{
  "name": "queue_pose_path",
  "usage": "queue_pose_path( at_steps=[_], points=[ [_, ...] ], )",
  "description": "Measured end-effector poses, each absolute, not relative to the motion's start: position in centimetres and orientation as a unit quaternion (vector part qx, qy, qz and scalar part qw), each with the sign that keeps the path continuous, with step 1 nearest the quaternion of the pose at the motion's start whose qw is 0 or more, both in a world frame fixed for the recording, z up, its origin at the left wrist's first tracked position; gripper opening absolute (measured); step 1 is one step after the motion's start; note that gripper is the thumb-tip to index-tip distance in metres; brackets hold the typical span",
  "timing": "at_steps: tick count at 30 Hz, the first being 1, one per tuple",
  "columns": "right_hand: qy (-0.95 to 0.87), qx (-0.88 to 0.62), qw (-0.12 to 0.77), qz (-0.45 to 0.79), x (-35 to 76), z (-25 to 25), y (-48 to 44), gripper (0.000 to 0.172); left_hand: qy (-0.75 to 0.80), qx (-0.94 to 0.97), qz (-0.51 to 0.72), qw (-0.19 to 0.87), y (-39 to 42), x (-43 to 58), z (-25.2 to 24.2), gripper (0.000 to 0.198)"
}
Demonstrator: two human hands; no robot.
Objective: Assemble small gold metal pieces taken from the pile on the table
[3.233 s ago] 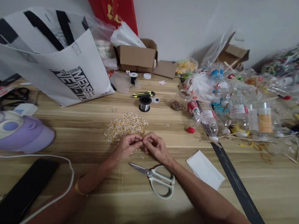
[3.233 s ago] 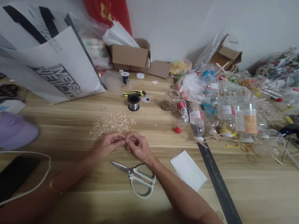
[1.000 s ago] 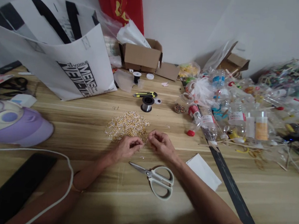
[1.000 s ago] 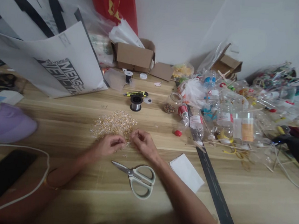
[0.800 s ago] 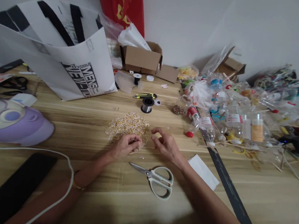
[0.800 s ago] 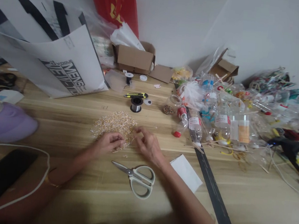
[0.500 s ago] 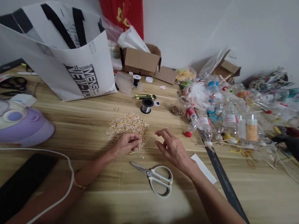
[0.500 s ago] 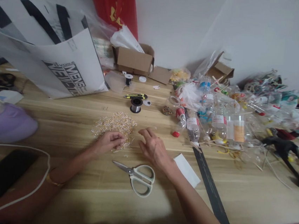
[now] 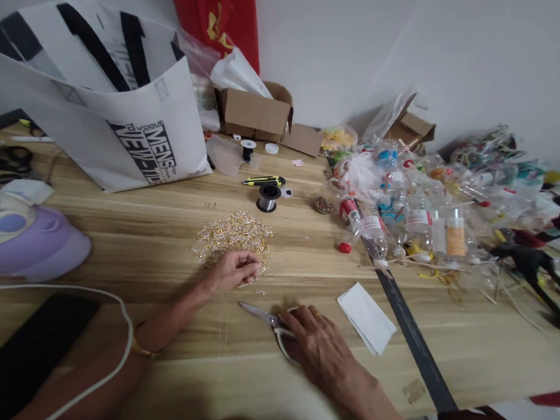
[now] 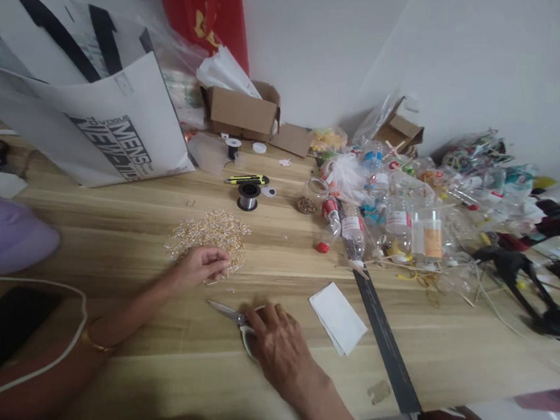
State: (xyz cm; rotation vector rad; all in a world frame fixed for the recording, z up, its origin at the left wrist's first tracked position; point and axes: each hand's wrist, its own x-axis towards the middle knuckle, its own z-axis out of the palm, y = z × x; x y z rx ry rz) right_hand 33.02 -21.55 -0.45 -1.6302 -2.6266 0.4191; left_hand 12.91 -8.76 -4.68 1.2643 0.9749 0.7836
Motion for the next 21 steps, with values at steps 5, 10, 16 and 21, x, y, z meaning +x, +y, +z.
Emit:
queue_pose_path(
  at_steps=[5, 10, 16, 21],
  points=[
    [-0.825, -0.527, 0.011, 0.203, 33.6, 0.2, -21.8, 0.047, 0.425, 0.552, 0.346, 0.629, -8.6, 12.8, -4.7, 0.021],
    [-0.757, -0.528, 0.085, 0.375, 35.1, 1.6, -21.8, 0.039, 0.433, 0.547, 0.355, 0.622, -8.6, 12.7, -4.4, 0.020],
    [-0.578, -0.500, 0.254, 0.593, 35.0, 0.2, -21.5, 0.041, 0.440, 0.526, 0.389, 0.615, -8.7, 12.8, -3.6, 0.020],
    [-0.509, -0.493, 0.298, 0.639, 34.3, -1.3, -21.6, 0.060, 0.459, 0.504, 0.406, 0.609, -8.9, 13.1, -3.3, 0.019]
  ],
)
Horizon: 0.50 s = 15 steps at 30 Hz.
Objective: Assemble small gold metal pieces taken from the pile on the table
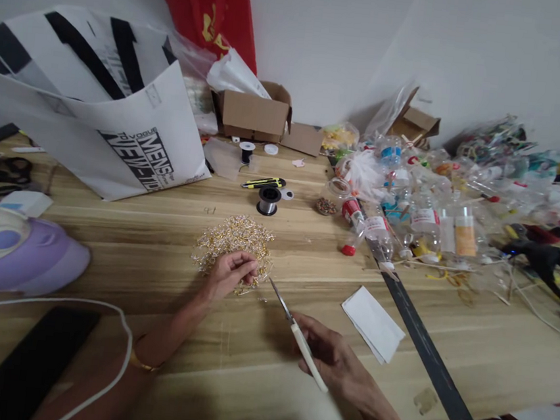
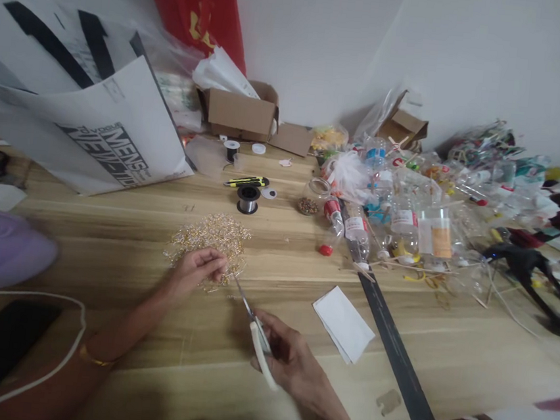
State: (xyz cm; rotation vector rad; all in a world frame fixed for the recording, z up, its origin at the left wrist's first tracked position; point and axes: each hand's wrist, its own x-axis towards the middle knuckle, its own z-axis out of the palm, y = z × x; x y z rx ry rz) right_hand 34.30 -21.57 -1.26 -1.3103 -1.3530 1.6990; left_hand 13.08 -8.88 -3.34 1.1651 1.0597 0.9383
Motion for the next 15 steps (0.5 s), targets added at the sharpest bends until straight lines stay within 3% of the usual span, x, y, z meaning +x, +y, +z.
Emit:
queue_pose_path(
  at_steps=[7, 15],
  points=[
    [-0.535, -0.476, 0.311, 0.625, 33.2, -1.0, -22.1, 0.066, 0.463, 0.504, 0.399, 0.610, -9.1, 13.6, -3.4, 0.020],
    [-0.570, -0.516, 0.280, 0.575, 32.5, -0.7, -22.0, 0.056, 0.457, 0.499, 0.400, 0.618, -9.3, 13.7, -3.4, 0.021]
  ],
)
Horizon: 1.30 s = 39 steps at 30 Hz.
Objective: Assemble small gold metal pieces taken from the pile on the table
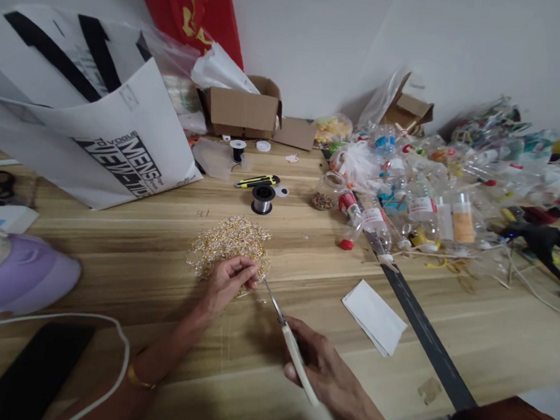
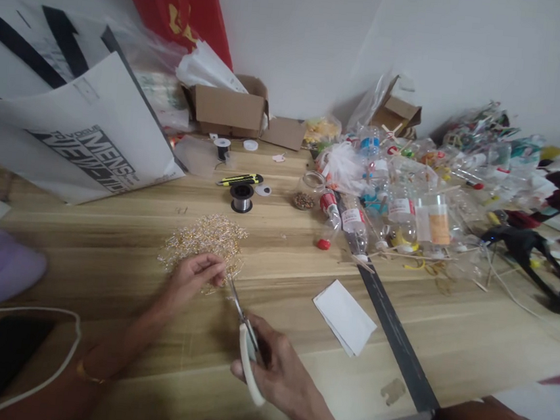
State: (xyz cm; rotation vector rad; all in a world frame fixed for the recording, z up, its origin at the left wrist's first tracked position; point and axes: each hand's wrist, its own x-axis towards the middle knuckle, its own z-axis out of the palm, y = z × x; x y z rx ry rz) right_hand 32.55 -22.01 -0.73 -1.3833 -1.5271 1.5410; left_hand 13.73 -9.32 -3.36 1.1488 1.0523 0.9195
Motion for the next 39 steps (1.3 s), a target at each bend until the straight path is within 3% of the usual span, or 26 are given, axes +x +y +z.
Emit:
queue_pose_path(
  at_steps=[10, 39],
  points=[
    [-0.592, -0.533, 0.280, 0.536, 31.6, -1.4, -20.9, 0.044, 0.444, 0.505, 0.387, 0.631, -9.4, 13.9, -3.7, 0.024],
    [-0.686, -0.548, 0.287, 0.382, 30.9, -2.1, -19.4, 0.052, 0.408, 0.527, 0.324, 0.671, -10.0, 14.3, -3.6, 0.022]
  ],
)
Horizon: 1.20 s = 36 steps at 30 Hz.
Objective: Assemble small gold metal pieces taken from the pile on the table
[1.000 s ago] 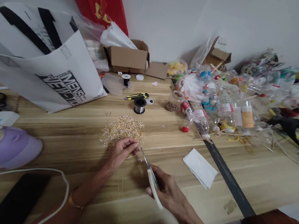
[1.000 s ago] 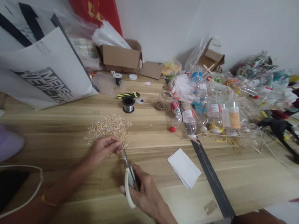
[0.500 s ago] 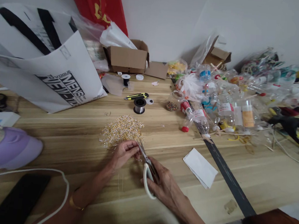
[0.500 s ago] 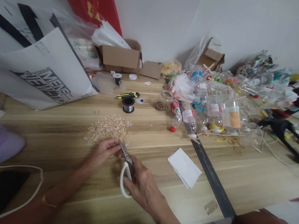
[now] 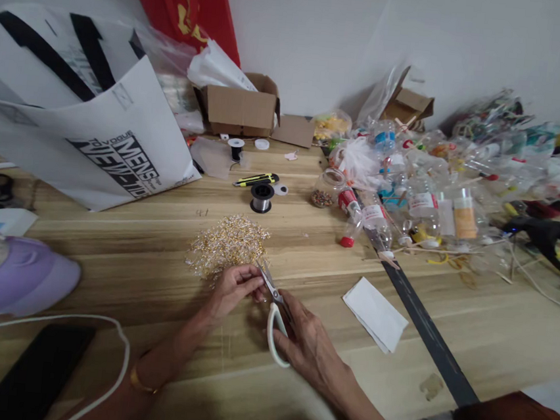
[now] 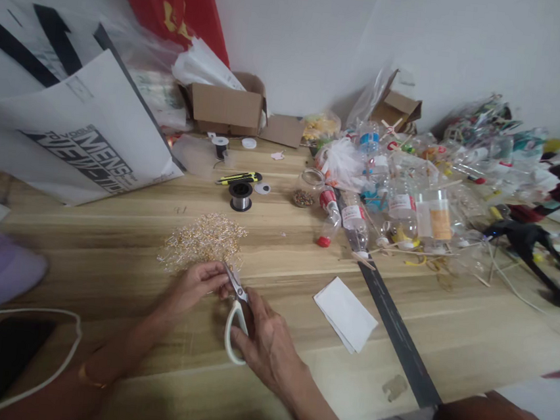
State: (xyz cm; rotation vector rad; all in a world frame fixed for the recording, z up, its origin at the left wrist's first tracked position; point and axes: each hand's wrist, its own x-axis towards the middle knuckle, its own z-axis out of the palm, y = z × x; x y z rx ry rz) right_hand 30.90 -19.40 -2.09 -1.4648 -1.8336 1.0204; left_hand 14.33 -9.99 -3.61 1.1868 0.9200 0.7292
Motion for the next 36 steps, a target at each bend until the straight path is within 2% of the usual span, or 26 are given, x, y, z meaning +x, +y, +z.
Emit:
queue_pose_path(
  at_steps=[19, 30, 33, 36],
  points=[
    [-0.677, -0.541, 0.294, 0.402, 30.8, -2.4, -19.9, 0.051, 0.396, 0.513, 0.319, 0.692, -9.8, 14.3, -3.9, 0.021],
    [-0.654, -0.543, 0.315, 0.421, 31.5, -1.6, -20.0, 0.046, 0.427, 0.540, 0.367, 0.626, -9.5, 14.0, -3.8, 0.017],
    [-0.631, -0.543, 0.322, 0.451, 31.8, -1.3, -19.9, 0.043, 0.438, 0.530, 0.377, 0.620, -9.4, 14.0, -3.9, 0.017],
    [-0.579, -0.518, 0.336, 0.532, 31.8, -1.2, -19.9, 0.040, 0.444, 0.526, 0.380, 0.617, -9.4, 14.0, -3.8, 0.017]
  ],
)
